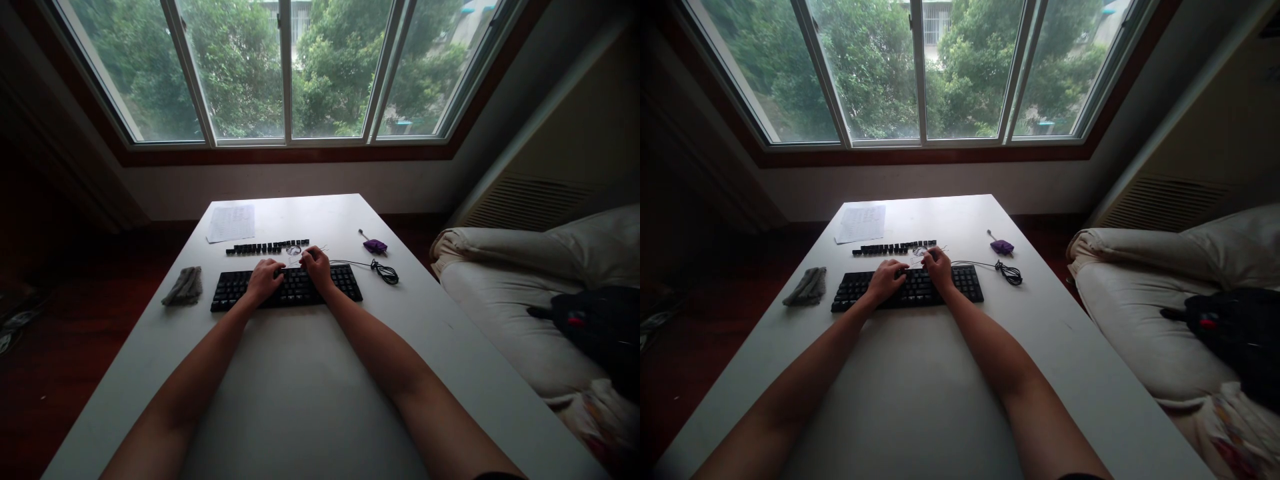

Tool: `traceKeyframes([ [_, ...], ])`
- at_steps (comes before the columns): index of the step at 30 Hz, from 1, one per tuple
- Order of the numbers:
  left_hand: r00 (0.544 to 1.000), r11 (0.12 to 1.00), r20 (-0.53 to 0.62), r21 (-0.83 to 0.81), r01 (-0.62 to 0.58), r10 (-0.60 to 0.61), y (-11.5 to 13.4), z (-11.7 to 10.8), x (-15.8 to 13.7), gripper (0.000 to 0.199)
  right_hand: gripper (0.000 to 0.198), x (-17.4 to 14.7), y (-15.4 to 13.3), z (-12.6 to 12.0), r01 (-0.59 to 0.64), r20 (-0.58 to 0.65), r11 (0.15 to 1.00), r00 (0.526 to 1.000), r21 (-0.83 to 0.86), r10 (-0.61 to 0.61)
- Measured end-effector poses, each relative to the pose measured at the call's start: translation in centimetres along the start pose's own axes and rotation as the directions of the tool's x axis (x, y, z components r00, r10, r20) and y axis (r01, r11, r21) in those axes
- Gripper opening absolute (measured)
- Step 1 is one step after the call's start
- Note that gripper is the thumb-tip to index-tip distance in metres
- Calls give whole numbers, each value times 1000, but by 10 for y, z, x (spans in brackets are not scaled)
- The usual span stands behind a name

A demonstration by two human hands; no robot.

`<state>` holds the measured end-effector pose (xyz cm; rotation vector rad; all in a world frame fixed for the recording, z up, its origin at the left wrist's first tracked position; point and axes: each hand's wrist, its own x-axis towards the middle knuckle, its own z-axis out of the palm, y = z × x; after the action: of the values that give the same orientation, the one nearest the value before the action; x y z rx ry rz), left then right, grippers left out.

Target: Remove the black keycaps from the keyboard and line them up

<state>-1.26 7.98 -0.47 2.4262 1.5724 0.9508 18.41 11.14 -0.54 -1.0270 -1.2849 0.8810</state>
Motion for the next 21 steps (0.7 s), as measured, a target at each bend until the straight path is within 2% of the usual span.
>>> traceKeyframes([
  [5,1000,1000,-22,16,12,-12,-1,1,1,13,27,1,2,-1,15,0,1000,1000,-20,-15],
  [21,999,995,-38,-90,30,-34,9,-5,0,18,26,1,4,-1,11,4,999,1000,-32,-11],
])
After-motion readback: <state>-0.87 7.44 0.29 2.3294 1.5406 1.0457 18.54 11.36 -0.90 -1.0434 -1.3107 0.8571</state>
